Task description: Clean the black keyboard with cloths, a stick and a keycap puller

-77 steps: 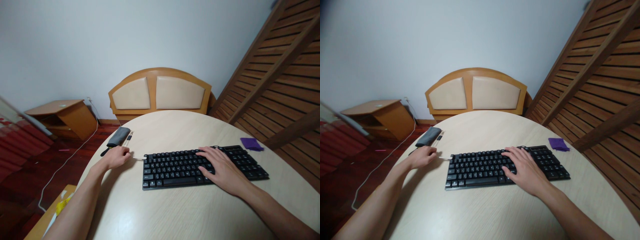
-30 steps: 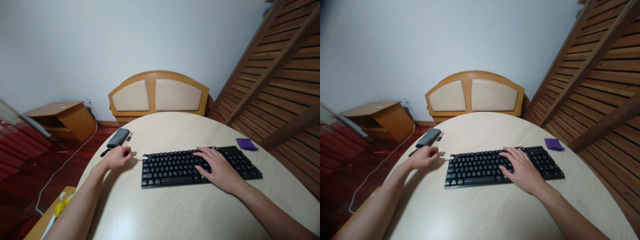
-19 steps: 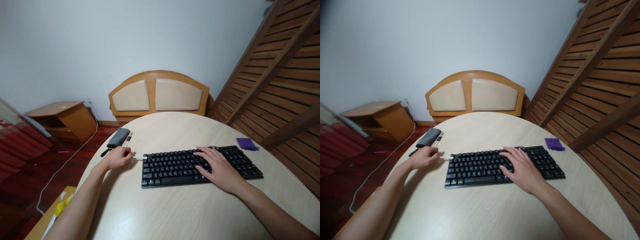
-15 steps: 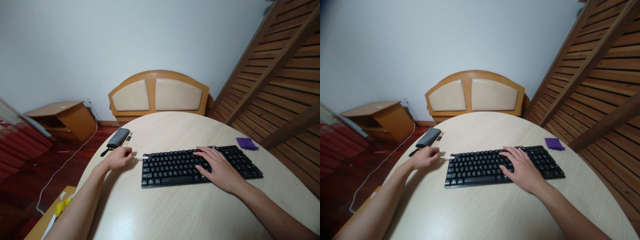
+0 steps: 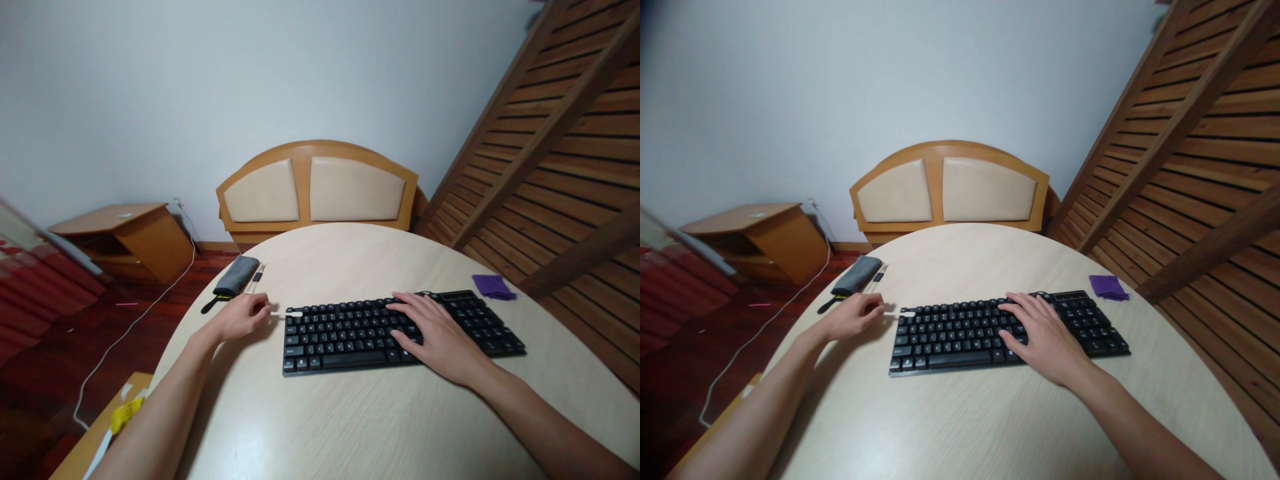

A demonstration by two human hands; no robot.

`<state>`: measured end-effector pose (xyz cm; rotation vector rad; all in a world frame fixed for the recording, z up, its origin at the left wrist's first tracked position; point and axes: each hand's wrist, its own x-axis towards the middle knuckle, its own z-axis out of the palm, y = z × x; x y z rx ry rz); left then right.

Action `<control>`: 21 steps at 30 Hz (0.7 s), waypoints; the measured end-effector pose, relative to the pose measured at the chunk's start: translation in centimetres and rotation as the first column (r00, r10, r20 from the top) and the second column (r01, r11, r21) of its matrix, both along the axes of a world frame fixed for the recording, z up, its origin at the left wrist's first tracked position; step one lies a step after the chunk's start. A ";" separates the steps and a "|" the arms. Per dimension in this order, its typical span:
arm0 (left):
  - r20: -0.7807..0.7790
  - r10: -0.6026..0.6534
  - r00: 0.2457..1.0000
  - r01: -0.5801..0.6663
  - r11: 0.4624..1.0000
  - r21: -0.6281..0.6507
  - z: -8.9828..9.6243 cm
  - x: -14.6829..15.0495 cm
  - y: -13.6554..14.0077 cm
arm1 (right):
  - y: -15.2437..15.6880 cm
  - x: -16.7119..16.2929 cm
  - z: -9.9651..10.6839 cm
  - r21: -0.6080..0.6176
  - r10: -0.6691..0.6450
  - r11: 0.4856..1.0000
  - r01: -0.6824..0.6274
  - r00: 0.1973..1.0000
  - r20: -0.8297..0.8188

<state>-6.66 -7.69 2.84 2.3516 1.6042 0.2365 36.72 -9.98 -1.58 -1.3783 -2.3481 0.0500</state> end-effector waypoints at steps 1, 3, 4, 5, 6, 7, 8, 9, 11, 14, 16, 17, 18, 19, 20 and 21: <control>0.025 -0.010 1.000 0.010 1.000 0.001 -0.1 0.1 0.0 | 0.0 0.0 0.0 -0.001 -0.001 1.000 0.001 1.000 0.002; 0.060 -0.024 0.998 0.024 1.000 0.004 -0.4 0.3 0.0 | 0.0 0.0 0.0 -0.002 -0.002 1.000 0.002 1.000 0.003; 0.072 -0.027 0.997 0.027 1.000 0.005 -0.5 0.4 0.0 | 0.0 -0.1 0.0 -0.002 -0.003 1.000 0.003 1.000 0.003; 0.082 -0.030 0.996 0.030 1.000 0.006 -0.5 0.6 -0.1 | 0.0 -0.1 0.1 -0.003 -0.005 1.000 0.005 1.000 0.002; 0.093 -0.034 0.995 0.034 0.999 0.008 -0.5 0.8 -0.1 | 0.0 -0.1 0.1 -0.005 -0.006 1.000 0.006 1.000 0.001; 0.104 -0.040 0.994 0.039 0.999 0.015 -0.4 1.0 -0.2 | -0.1 -0.1 0.2 -0.005 -0.006 1.000 0.006 1.000 0.000; 0.114 -0.050 0.992 0.048 0.999 0.025 -0.4 1.2 -0.3 | -0.1 -0.2 0.3 -0.005 -0.006 1.000 0.006 1.000 -0.002; 0.123 -0.063 0.990 0.059 0.998 0.038 -0.4 1.5 -0.3 | -0.1 -0.2 0.3 -0.004 -0.006 1.000 0.006 1.000 -0.003; 0.134 -0.090 0.987 0.080 0.994 0.073 -0.6 2.1 -0.4 | -0.2 -0.2 0.4 -0.002 -0.005 1.000 0.005 1.000 -0.008; 0.132 -0.121 0.984 0.104 0.986 0.130 -1.1 3.0 -0.4 | -0.2 -0.1 0.3 -0.002 -0.004 1.000 0.004 1.000 -0.011; 0.119 -0.146 0.982 0.125 0.977 0.173 -1.3 3.7 -0.5 | -0.1 -0.1 0.2 -0.004 -0.002 1.000 0.002 1.000 -0.005; 0.108 -0.161 0.981 0.138 0.972 0.190 -1.3 4.1 -0.6 | -0.1 -0.1 0.1 -0.004 -0.003 1.000 0.003 1.000 -0.001; 0.095 -0.172 0.980 0.150 0.967 0.206 -1.3 4.4 -0.8 | -0.1 -0.1 0.1 -0.005 -0.004 1.000 0.004 1.000 0.003; 0.085 -0.182 0.980 0.160 0.962 0.220 -1.2 4.7 -1.0 | -0.1 -0.1 0.2 -0.006 -0.006 1.000 0.006 1.000 0.006; 0.078 -0.192 0.978 0.170 0.959 0.228 -1.0 5.0 -1.1 | -0.1 -0.1 0.2 -0.006 -0.006 1.000 0.006 1.000 0.006; 0.076 -0.204 0.976 0.181 0.956 0.232 -0.8 5.2 -1.3 | -0.1 -0.1 0.2 -0.008 -0.007 1.000 0.007 1.000 0.004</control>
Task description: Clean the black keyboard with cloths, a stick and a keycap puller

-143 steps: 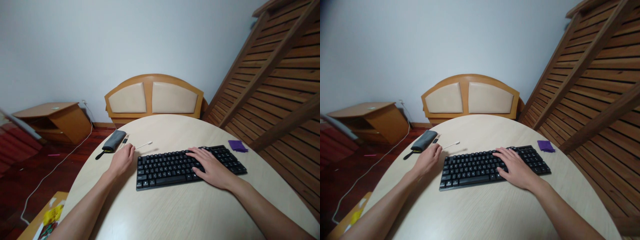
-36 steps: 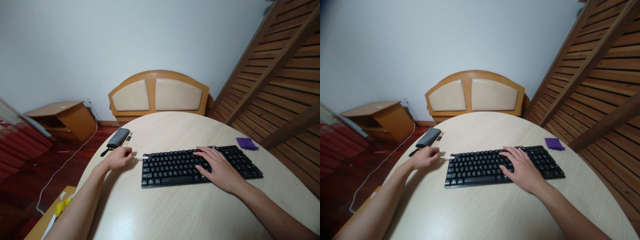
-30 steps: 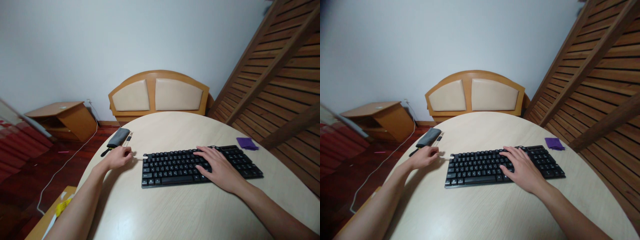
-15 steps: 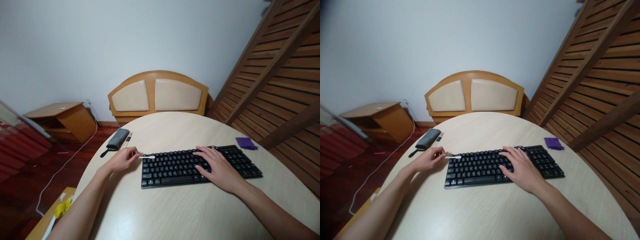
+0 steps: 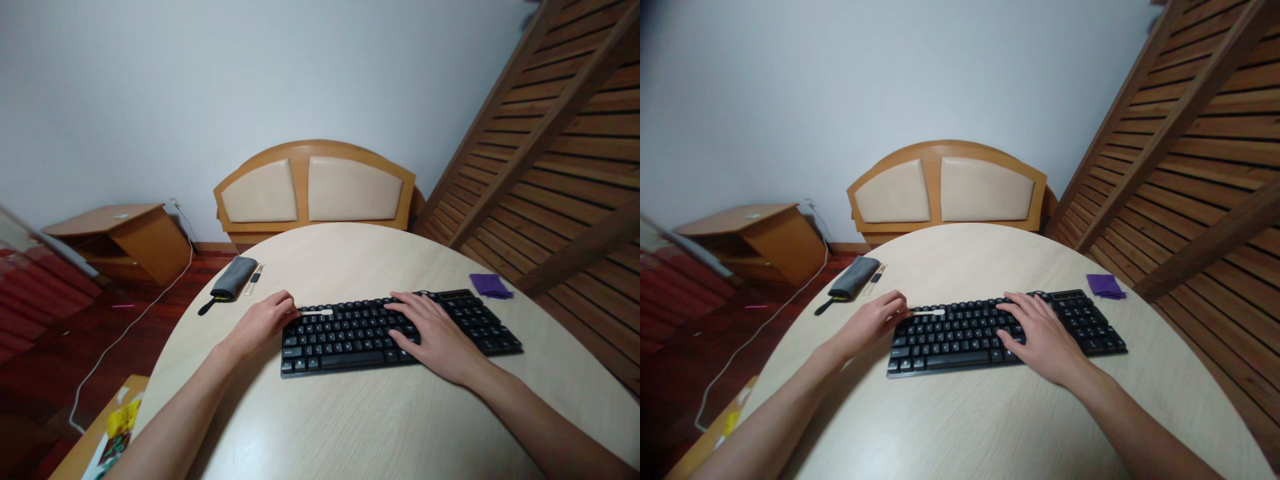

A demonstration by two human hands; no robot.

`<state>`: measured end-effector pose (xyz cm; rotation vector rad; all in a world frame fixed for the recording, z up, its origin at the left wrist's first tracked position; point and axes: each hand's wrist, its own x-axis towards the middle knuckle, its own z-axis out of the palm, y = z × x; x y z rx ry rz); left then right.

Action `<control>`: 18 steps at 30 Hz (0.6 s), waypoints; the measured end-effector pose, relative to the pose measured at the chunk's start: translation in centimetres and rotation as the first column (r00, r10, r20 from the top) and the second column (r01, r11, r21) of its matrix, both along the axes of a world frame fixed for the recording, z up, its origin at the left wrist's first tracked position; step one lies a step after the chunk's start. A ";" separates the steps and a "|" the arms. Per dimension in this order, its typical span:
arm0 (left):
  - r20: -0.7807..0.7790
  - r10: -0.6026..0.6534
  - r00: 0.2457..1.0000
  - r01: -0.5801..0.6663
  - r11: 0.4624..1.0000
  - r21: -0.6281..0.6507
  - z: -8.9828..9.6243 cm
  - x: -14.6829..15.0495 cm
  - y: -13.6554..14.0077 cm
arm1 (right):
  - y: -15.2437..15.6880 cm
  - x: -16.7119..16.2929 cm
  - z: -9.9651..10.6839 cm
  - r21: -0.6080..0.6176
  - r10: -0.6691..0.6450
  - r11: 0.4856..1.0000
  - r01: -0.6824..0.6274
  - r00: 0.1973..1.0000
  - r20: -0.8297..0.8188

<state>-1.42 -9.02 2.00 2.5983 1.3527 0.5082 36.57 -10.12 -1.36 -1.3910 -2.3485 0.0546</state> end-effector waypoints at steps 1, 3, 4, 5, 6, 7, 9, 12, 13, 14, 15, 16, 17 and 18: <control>0.003 -0.014 1.000 0.014 1.000 0.001 0.2 0.1 -0.2 | 0.0 0.0 0.0 -0.001 -0.001 1.000 0.001 1.000 -0.004; 0.005 -0.050 0.999 0.050 0.999 -0.001 0.5 0.1 -0.4 | 0.0 -0.1 0.1 -0.002 -0.003 1.000 0.002 1.000 -0.011; -0.001 -0.061 0.998 0.061 0.998 -0.001 0.7 0.0 -0.4 | 0.0 -0.1 0.1 -0.002 -0.003 1.000 0.003 1.000 -0.013; -0.012 -0.063 0.998 0.063 0.998 0.001 0.8 -0.2 -0.4 | 0.0 -0.1 0.1 -0.003 -0.004 1.000 0.004 1.000 -0.014; -0.025 -0.056 0.998 0.056 0.998 0.005 1.0 -0.5 -0.4 | 0.0 -0.1 0.1 -0.004 -0.005 1.000 0.005 1.000 -0.016; -0.039 -0.043 0.998 0.044 0.999 0.008 1.1 -0.8 -0.4 | 0.0 0.0 0.1 -0.005 -0.005 1.000 0.005 1.000 -0.017; -0.066 -0.017 0.998 0.017 1.000 0.000 1.3 -1.5 -0.2 | 0.0 0.0 0.0 -0.006 -0.001 1.000 0.001 1.000 -0.022; -0.095 0.012 0.995 -0.015 0.999 -0.036 1.4 -2.5 0.1 | 0.0 0.0 0.0 -0.005 0.008 1.000 -0.008 1.000 -0.019; -0.102 0.020 0.995 -0.025 0.999 -0.047 1.5 -2.8 0.2 | 0.0 0.0 0.0 -0.005 0.009 1.000 -0.009 1.000 -0.016; -0.109 0.026 0.994 -0.033 0.998 -0.057 1.5 -3.1 0.3 | 0.0 0.0 0.1 -0.004 0.008 1.000 -0.008 1.000 -0.016; -0.114 0.034 0.993 -0.041 0.997 -0.063 1.6 -3.4 0.3 | 0.0 0.0 0.1 -0.004 0.007 1.000 -0.007 1.000 -0.017; -0.118 0.042 0.992 -0.050 0.996 -0.069 1.7 -3.7 0.4 | 0.0 0.0 0.2 -0.003 0.005 1.000 -0.005 1.000 -0.019; -0.123 0.051 0.991 -0.061 0.995 -0.074 1.8 -3.9 0.4 | 0.0 0.0 0.2 -0.004 0.003 1.000 -0.003 1.000 -0.021; -0.126 0.063 0.990 -0.073 0.994 -0.079 1.8 -4.2 0.5 | 0.0 0.0 0.2 -0.004 0.001 1.000 -0.001 1.000 -0.021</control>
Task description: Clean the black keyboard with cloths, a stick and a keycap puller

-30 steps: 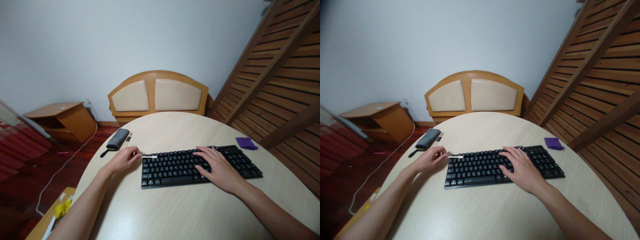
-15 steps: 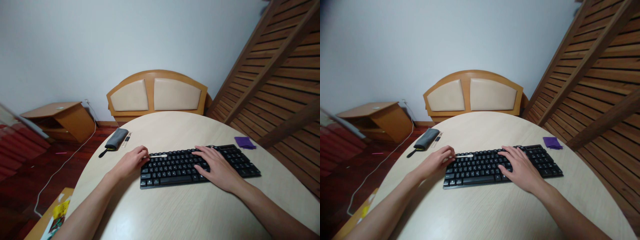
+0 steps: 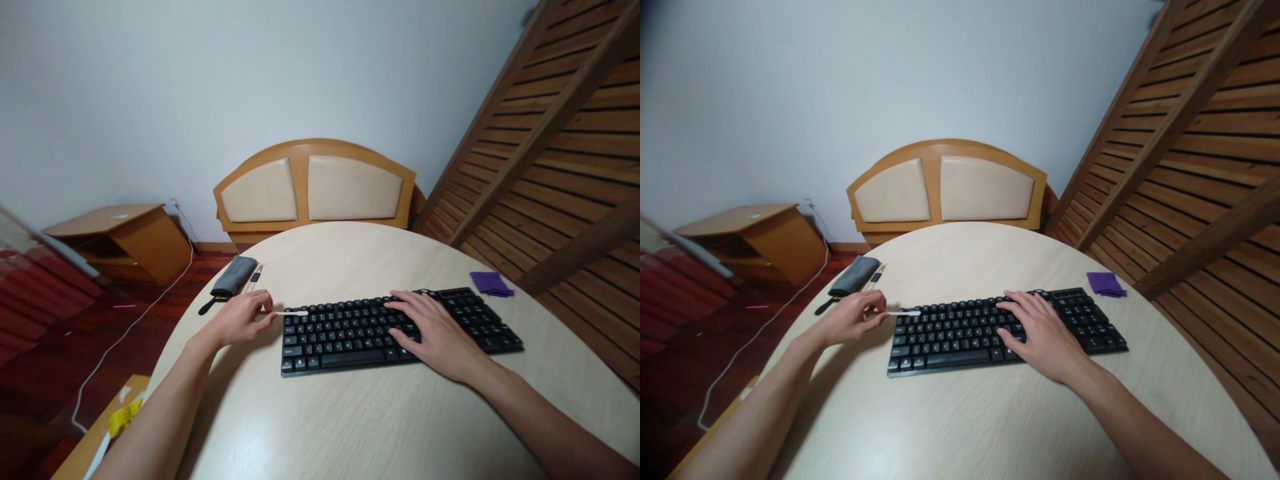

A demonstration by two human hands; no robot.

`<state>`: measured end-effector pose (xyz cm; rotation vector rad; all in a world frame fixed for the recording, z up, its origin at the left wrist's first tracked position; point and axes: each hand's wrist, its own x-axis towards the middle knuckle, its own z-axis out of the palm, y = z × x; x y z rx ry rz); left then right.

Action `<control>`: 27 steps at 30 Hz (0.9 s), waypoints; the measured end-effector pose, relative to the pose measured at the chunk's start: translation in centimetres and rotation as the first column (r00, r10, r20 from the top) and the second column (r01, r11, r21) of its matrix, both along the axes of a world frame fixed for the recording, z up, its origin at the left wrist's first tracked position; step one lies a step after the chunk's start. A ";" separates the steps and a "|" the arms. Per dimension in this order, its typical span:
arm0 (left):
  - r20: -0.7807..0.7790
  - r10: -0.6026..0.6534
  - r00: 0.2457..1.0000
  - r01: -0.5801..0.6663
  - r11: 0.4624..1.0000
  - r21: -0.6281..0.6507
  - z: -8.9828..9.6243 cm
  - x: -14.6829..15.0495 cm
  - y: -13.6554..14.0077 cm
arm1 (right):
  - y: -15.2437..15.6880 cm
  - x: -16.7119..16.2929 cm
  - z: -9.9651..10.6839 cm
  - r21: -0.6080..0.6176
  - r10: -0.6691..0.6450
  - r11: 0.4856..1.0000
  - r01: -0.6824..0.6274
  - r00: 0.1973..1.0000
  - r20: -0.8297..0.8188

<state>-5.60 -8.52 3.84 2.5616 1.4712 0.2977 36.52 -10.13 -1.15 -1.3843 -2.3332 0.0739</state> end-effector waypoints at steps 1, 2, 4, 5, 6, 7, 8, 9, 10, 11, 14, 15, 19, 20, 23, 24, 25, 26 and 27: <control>-0.002 0.013 1.000 -0.013 1.000 -0.005 0.1 -0.2 0.1 | 0.0 0.0 0.0 0.000 -0.001 1.000 0.001 1.000 0.002; -0.003 0.027 1.000 -0.027 1.000 -0.011 0.1 -0.5 0.1 | 0.0 0.0 0.0 0.000 -0.002 1.000 0.002 1.000 0.005; -0.002 0.055 0.998 -0.055 0.998 -0.026 0.1 -0.9 0.3 | 0.1 0.1 -0.1 -0.002 -0.003 1.000 0.003 1.000 0.015; -0.003 0.066 0.998 -0.066 0.997 -0.034 0.1 -1.1 0.5 | 0.1 0.1 -0.2 -0.003 -0.002 1.000 0.002 1.000 0.018; -0.005 0.073 0.997 -0.073 0.997 -0.039 0.0 -1.3 0.6 | 0.1 0.1 -0.2 -0.003 -0.001 1.000 0.001 1.000 0.020; -0.009 0.077 0.997 -0.078 0.996 -0.040 -0.1 -1.5 0.7 | 0.1 0.1 -0.2 -0.003 0.000 1.000 0.000 1.000 0.020; -0.011 0.078 0.997 -0.078 0.996 -0.038 -0.1 -1.7 0.7 | 0.1 0.1 -0.3 -0.001 -0.001 1.000 0.001 1.000 0.018; -0.013 0.076 0.997 -0.076 0.996 -0.035 -0.1 -1.9 0.8 | 0.1 0.1 -0.3 0.001 -0.002 1.000 0.002 1.000 0.013; -0.013 0.075 0.997 -0.075 0.997 -0.030 -0.1 -2.0 0.8 | 0.1 0.1 -0.3 0.004 -0.001 1.000 0.001 1.000 0.009; -0.012 0.079 0.997 -0.079 0.996 -0.029 -0.1 -2.1 0.8 | 0.1 0.1 -0.3 0.005 -0.001 1.000 0.001 1.000 0.005; -0.025 0.112 0.993 -0.113 0.993 -0.030 0.2 -2.3 0.8 | 0.1 0.1 -0.3 0.010 0.004 1.000 -0.004 1.000 0.001; -0.031 0.127 0.991 -0.128 0.991 -0.027 0.3 -2.4 0.7 | 0.1 0.1 -0.3 0.010 0.005 1.000 -0.005 1.000 0.002; -0.044 0.158 0.986 -0.160 0.986 -0.036 0.4 -2.6 0.7 | 0.1 0.1 -0.3 0.008 0.001 1.000 -0.001 1.000 0.014; -0.041 0.159 0.986 -0.161 0.986 -0.044 0.3 -2.6 0.8 | 0.1 0.1 -0.3 0.007 0.001 1.000 -0.001 1.000 0.016; -0.025 0.151 0.988 -0.153 0.986 -0.062 -0.1 -2.6 0.9 | 0.1 0.1 -0.3 0.005 -0.003 1.000 0.003 1.000 0.019; -0.019 0.148 0.989 -0.149 0.987 -0.067 -0.2 -2.6 0.9 | 0.1 0.1 -0.3 0.004 -0.003 1.000 0.003 1.000 0.020; -0.013 0.146 0.989 -0.146 0.987 -0.071 -0.3 -2.5 1.0 | 0.1 0.1 -0.2 0.002 -0.003 1.000 0.003 1.000 0.020; -0.006 0.145 0.989 -0.145 0.987 -0.076 -0.4 -2.4 1.0 | 0.1 0.1 -0.2 0.001 -0.002 1.000 0.002 1.000 0.020; 0.000 0.143 0.990 -0.143 0.986 -0.082 -0.4 -2.3 1.0 | 0.1 0.1 -0.2 -0.001 -0.001 1.000 0.001 1.000 0.018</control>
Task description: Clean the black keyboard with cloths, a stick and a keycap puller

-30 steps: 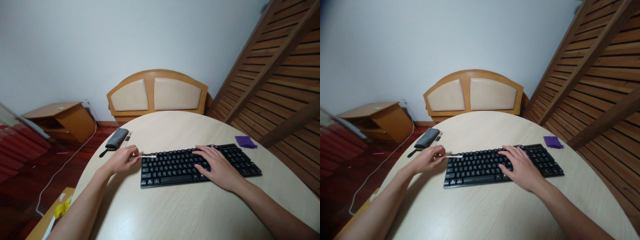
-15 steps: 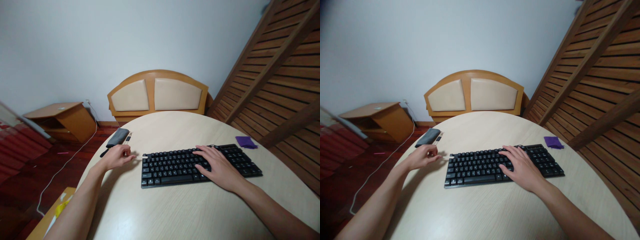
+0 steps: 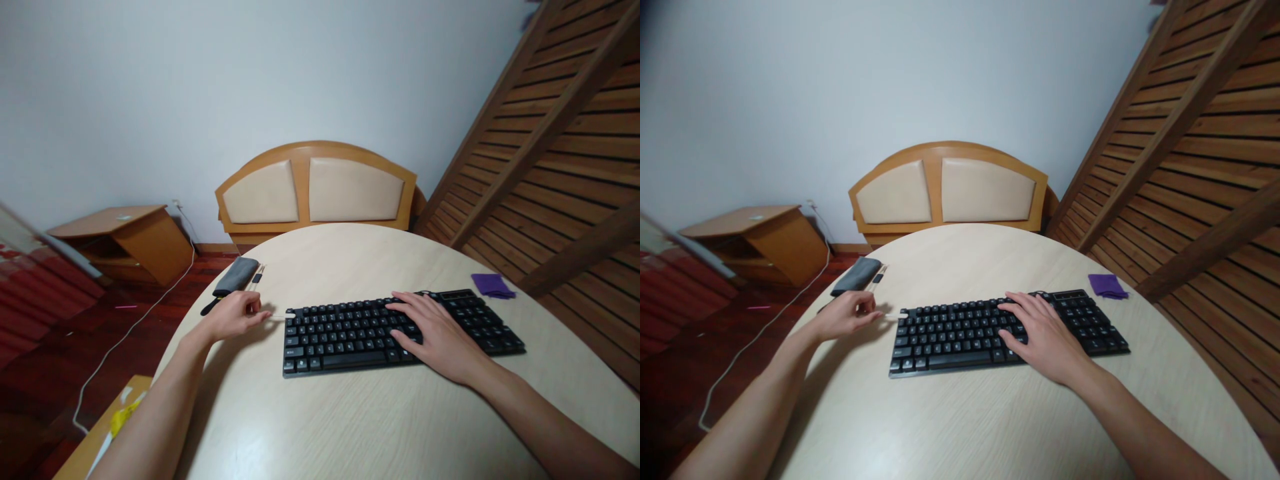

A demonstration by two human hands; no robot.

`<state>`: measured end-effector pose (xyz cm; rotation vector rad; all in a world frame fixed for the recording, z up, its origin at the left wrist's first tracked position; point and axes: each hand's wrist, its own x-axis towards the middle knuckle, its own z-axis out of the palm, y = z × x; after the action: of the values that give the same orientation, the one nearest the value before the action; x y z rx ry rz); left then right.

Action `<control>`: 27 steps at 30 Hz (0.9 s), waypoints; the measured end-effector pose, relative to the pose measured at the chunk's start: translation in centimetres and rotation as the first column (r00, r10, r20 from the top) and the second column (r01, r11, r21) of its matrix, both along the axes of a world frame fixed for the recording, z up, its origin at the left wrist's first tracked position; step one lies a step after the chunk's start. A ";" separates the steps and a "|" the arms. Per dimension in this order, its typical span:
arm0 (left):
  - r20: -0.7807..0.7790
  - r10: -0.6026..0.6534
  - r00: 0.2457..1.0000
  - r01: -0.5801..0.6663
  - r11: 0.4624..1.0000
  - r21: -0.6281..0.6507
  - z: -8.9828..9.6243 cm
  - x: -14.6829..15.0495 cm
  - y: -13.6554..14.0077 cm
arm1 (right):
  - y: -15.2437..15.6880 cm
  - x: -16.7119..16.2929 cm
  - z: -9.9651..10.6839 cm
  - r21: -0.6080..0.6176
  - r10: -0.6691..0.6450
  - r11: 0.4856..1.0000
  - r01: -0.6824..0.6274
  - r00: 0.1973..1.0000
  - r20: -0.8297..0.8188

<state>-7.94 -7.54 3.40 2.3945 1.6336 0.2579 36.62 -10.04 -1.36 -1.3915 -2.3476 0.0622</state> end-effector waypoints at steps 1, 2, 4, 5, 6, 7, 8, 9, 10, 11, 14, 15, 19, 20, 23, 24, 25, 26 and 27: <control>0.008 -0.001 1.000 0.001 1.000 -0.004 0.0 0.1 0.0 | 0.0 0.0 0.0 -0.001 0.001 1.000 -0.001 1.000 -0.002; 0.017 -0.004 1.000 0.004 1.000 -0.007 0.0 0.2 0.0 | 0.0 0.0 0.0 -0.001 0.003 1.000 -0.003 1.000 -0.006; 0.033 -0.014 0.999 0.014 1.000 -0.007 0.0 0.5 -0.1 | 0.0 0.0 0.0 0.001 0.006 1.000 -0.006 1.000 -0.010; 0.040 -0.021 0.999 0.021 1.000 -0.005 0.0 0.7 -0.2 | 0.0 0.0 0.0 0.004 0.006 1.000 -0.005 1.000 -0.012; 0.047 -0.028 0.998 0.028 1.000 -0.004 -0.1 0.8 -0.2 | 0.0 0.0 0.0 0.007 0.006 1.000 -0.006 1.000 -0.011; 0.054 -0.035 0.998 0.035 0.999 -0.002 -0.1 1.0 -0.2 | 0.0 0.0 0.0 0.009 0.006 1.000 -0.006 1.000 -0.010; 0.061 -0.043 0.997 0.043 0.999 0.002 -0.1 1.1 -0.3 | 0.0 0.0 0.0 0.009 0.006 1.000 -0.006 1.000 -0.008; 0.069 -0.053 0.996 0.053 0.999 0.008 -0.2 1.2 -0.3 | 0.0 0.0 -0.1 0.007 0.005 1.000 -0.005 1.000 -0.006; 0.075 -0.065 0.995 0.064 0.998 0.015 -0.3 1.3 -0.3 | 0.0 0.1 -0.1 0.006 0.004 1.000 -0.004 1.000 -0.005; 0.081 -0.079 0.994 0.077 0.997 0.025 -0.5 1.4 -0.3 | 0.0 0.0 -0.1 0.005 0.003 1.000 -0.003 1.000 -0.005; 0.098 -0.123 0.988 0.117 0.991 0.064 -0.8 1.6 -0.4 | 0.0 0.0 -0.1 0.004 -0.001 1.000 0.001 1.000 -0.004; 0.103 -0.135 0.985 0.128 0.989 0.077 -0.9 1.6 -0.4 | 0.0 0.0 -0.1 0.004 0.000 1.000 0.000 1.000 -0.002; 0.119 -0.177 0.977 0.164 0.980 0.112 -0.8 2.0 -0.6 | 0.0 -0.1 0.0 0.009 -0.001 1.000 0.001 1.000 -0.002; 0.123 -0.189 0.974 0.175 0.978 0.116 -0.8 2.1 -0.7 | 0.0 -0.1 0.0 0.011 -0.002 1.000 0.002 1.000 -0.004; 0.141 -0.222 0.965 0.206 0.971 0.122 -0.5 2.6 -0.8 | 0.0 0.0 0.0 0.013 -0.003 1.000 0.003 1.000 0.000; 0.144 -0.232 0.962 0.215 0.969 0.124 -0.5 2.7 -0.9 | 0.0 0.1 -0.1 0.012 -0.002 1.000 0.001 1.000 0.005; 0.144 -0.240 0.960 0.222 0.967 0.128 -0.5 2.8 -0.9 | 0.0 0.1 -0.1 0.011 -0.001 1.000 0.000 1.000 0.011; 0.141 -0.247 0.959 0.230 0.964 0.131 -0.4 2.9 -0.9 | 0.0 0.1 -0.1 0.009 -0.001 1.000 0.001 1.000 0.015; 0.136 -0.254 0.957 0.237 0.962 0.134 -0.4 3.0 -1.0 | 0.0 0.1 -0.1 0.008 -0.001 1.000 0.001 1.000 0.018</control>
<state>-4.90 -8.52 2.96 2.5613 1.2714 0.4897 36.73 -10.04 -1.51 -1.3953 -2.3596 0.0399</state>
